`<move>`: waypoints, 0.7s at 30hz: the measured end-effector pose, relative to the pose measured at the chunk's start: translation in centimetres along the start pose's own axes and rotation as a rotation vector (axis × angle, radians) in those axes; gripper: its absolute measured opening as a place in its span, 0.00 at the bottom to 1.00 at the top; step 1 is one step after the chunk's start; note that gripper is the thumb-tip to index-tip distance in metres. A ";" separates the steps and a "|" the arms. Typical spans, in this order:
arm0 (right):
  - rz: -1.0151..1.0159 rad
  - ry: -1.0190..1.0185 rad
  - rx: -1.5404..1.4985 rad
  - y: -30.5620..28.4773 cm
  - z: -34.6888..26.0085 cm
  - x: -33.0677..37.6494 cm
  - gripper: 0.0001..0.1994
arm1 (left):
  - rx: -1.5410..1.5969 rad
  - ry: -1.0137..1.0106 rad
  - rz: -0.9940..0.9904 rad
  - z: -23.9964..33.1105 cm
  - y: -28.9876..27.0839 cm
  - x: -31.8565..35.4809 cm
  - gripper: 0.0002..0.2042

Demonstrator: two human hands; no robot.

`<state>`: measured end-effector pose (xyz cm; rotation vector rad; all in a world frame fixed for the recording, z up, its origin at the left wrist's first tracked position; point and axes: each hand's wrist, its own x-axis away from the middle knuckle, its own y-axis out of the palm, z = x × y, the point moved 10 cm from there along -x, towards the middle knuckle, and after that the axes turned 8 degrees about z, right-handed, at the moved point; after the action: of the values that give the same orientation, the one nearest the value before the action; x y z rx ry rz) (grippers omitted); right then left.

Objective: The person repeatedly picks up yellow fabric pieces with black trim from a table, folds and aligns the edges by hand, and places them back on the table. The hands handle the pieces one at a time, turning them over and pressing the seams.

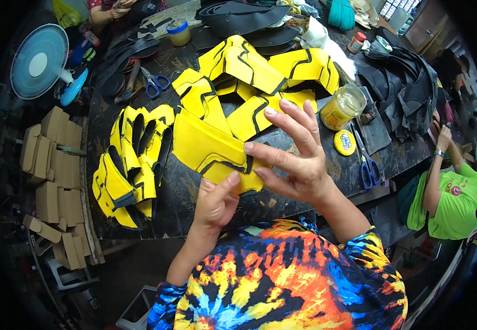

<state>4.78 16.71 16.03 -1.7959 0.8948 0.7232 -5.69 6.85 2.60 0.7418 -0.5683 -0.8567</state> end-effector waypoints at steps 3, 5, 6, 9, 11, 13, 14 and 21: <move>-0.045 -0.124 -0.007 0.2 -0.6 -0.3 0.18 | -0.037 0.030 -0.007 0.6 0.4 0.1 0.28; -0.060 0.056 -0.480 0.0 0.8 -0.6 0.19 | 0.003 0.024 0.011 0.8 0.0 -0.1 0.28; -0.086 0.144 -0.704 0.4 1.3 -0.6 0.20 | 0.038 0.035 -0.004 1.0 0.0 -0.3 0.28; -0.196 0.462 -0.824 2.1 3.3 0.3 0.34 | 0.185 0.025 -0.166 2.5 0.0 -1.2 0.25; -0.392 0.641 -0.803 4.1 3.8 1.9 0.35 | 0.186 0.043 -0.256 3.7 -0.5 -1.7 0.24; -0.543 0.840 -0.881 5.8 3.9 3.7 0.34 | 0.044 0.104 -0.160 4.3 -2.5 -2.7 0.23; -0.561 0.844 -0.888 6.0 3.8 3.9 0.33 | -0.036 0.147 -0.146 4.6 -2.9 -2.9 0.22; -0.578 0.805 -1.049 6.9 3.9 3.6 0.18 | 0.034 0.134 -0.244 4.7 -2.8 -3.5 0.21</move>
<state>0.76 17.59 8.42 -3.2155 0.3767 -0.0002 -12.16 6.96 2.83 0.9049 -0.3779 -1.0153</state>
